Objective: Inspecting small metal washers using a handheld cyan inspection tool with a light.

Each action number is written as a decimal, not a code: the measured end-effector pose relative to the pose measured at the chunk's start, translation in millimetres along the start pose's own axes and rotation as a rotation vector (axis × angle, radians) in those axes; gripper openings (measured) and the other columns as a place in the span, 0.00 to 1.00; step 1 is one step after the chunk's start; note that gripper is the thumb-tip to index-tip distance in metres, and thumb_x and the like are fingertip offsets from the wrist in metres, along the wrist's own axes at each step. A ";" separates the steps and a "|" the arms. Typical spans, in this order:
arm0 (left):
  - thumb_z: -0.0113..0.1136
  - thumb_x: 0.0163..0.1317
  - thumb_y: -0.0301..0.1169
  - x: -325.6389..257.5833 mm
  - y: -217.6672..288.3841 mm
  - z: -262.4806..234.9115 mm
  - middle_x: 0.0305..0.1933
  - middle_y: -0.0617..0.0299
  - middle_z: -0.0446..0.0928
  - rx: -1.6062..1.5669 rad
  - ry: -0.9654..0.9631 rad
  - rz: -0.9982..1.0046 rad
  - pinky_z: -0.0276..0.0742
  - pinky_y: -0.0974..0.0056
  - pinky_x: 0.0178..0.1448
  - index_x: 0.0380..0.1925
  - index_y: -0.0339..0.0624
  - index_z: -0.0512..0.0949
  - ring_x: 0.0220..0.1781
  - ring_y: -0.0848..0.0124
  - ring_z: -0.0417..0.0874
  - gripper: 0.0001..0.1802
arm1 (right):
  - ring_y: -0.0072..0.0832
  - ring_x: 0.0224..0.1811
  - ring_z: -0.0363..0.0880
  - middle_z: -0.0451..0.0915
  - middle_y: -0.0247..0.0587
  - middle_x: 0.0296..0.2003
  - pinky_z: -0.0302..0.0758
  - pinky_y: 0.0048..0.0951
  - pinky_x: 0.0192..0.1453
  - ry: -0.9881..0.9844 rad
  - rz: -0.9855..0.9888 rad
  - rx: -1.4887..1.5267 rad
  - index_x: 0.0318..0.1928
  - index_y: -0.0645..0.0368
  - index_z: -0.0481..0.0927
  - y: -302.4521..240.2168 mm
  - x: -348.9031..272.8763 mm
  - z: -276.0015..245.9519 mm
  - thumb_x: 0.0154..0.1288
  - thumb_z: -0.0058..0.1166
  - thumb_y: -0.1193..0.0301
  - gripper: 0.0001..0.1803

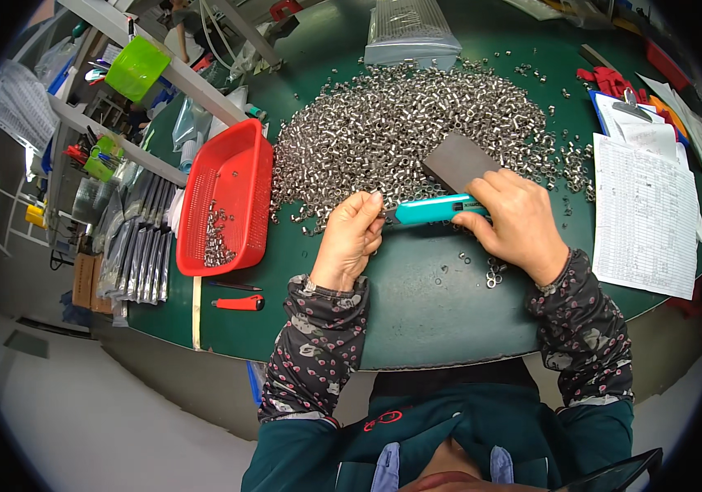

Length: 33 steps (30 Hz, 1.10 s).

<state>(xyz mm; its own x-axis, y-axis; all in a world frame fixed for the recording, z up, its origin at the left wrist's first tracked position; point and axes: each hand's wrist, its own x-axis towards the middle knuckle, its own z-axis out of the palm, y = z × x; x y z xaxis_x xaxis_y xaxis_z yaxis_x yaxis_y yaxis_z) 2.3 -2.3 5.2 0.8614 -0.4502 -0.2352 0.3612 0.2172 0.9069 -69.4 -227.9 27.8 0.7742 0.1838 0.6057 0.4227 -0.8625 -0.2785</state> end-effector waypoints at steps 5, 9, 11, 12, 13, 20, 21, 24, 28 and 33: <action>0.53 0.63 0.36 -0.8 1.2 3.5 0.16 0.71 0.63 0.057 0.021 -0.040 0.45 0.79 0.13 0.22 0.45 0.68 0.10 0.86 0.52 0.13 | 0.33 0.26 0.70 0.68 0.36 0.21 0.68 0.33 0.28 0.005 -0.041 -0.061 0.25 0.56 0.71 0.2 1.9 -4.8 0.42 0.62 0.65 0.14; 0.50 0.64 0.35 -2.1 4.3 4.9 0.16 0.70 0.62 0.126 -0.001 -0.094 0.47 0.79 0.14 0.24 0.44 0.68 0.12 0.85 0.53 0.11 | 0.32 0.28 0.69 0.67 0.35 0.22 0.66 0.32 0.29 0.010 -0.066 -0.088 0.25 0.56 0.71 -0.1 3.0 -8.7 0.41 0.63 0.65 0.14; 0.50 0.64 0.35 -1.1 4.4 2.3 0.16 0.70 0.62 0.134 -0.028 -0.110 0.47 0.79 0.14 0.24 0.44 0.68 0.12 0.85 0.53 0.11 | 0.31 0.28 0.69 0.67 0.34 0.22 0.65 0.31 0.30 0.015 -0.076 -0.096 0.25 0.55 0.71 0.1 3.3 -10.3 0.41 0.63 0.66 0.14; 0.50 0.64 0.35 -1.0 3.9 1.3 0.17 0.70 0.62 0.143 -0.054 -0.124 0.47 0.79 0.14 0.24 0.44 0.68 0.12 0.86 0.53 0.11 | 0.31 0.29 0.69 0.67 0.34 0.23 0.65 0.31 0.31 0.019 -0.093 -0.102 0.25 0.55 0.71 0.0 3.9 -11.2 0.40 0.63 0.66 0.14; 0.50 0.64 0.35 -1.2 2.8 1.5 0.17 0.70 0.62 0.143 -0.053 -0.126 0.47 0.79 0.14 0.24 0.44 0.68 0.12 0.86 0.53 0.11 | 0.30 0.30 0.69 0.67 0.34 0.23 0.65 0.30 0.31 0.024 -0.110 -0.109 0.25 0.55 0.71 0.0 4.4 -12.1 0.40 0.63 0.66 0.14; 0.52 0.63 0.35 -2.4 -0.9 5.4 0.17 0.72 0.63 0.145 -0.063 -0.124 0.43 0.80 0.14 0.24 0.43 0.70 0.11 0.88 0.52 0.11 | 0.30 0.30 0.68 0.66 0.33 0.24 0.63 0.30 0.32 0.030 -0.139 -0.166 0.25 0.55 0.71 -0.4 5.5 -18.1 0.39 0.63 0.66 0.14; 0.52 0.63 0.35 -2.5 -1.0 5.7 0.17 0.72 0.63 0.148 -0.060 -0.131 0.43 0.79 0.14 0.24 0.43 0.71 0.11 0.88 0.52 0.11 | 0.29 0.30 0.67 0.66 0.33 0.24 0.63 0.30 0.32 0.037 -0.149 -0.171 0.25 0.55 0.71 -0.6 5.7 -18.6 0.39 0.63 0.66 0.14; 0.52 0.63 0.35 -1.7 -3.4 5.0 0.17 0.72 0.63 0.160 -0.071 -0.137 0.43 0.79 0.14 0.25 0.42 0.71 0.11 0.88 0.52 0.11 | 0.29 0.30 0.67 0.66 0.32 0.23 0.62 0.29 0.31 0.051 -0.169 -0.182 0.24 0.55 0.71 -0.6 6.5 -20.7 0.39 0.62 0.66 0.14; 0.52 0.63 0.35 -2.1 -1.5 3.1 0.17 0.70 0.64 0.173 -0.123 -0.178 0.46 0.79 0.14 0.26 0.43 0.71 0.12 0.86 0.53 0.10 | 0.27 0.29 0.67 0.65 0.31 0.22 0.61 0.29 0.31 0.097 -0.206 -0.200 0.24 0.54 0.71 -1.4 8.1 -20.9 0.38 0.61 0.65 0.13; 0.53 0.63 0.35 -2.0 -3.9 7.2 0.16 0.73 0.62 0.167 -0.102 -0.144 0.43 0.79 0.13 0.24 0.42 0.71 0.11 0.88 0.52 0.11 | 0.26 0.29 0.66 0.65 0.31 0.22 0.61 0.28 0.32 0.124 -0.240 -0.246 0.24 0.54 0.71 -1.0 8.9 -20.8 0.39 0.60 0.65 0.13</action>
<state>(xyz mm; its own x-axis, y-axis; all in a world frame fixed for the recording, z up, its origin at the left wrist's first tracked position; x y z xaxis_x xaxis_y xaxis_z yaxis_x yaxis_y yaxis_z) -3.4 -8.4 4.6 0.7619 -0.5528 -0.3375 0.4061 0.0018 0.9138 -72.8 -235.1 49.0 0.5973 0.3489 0.7222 0.4475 -0.8922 0.0609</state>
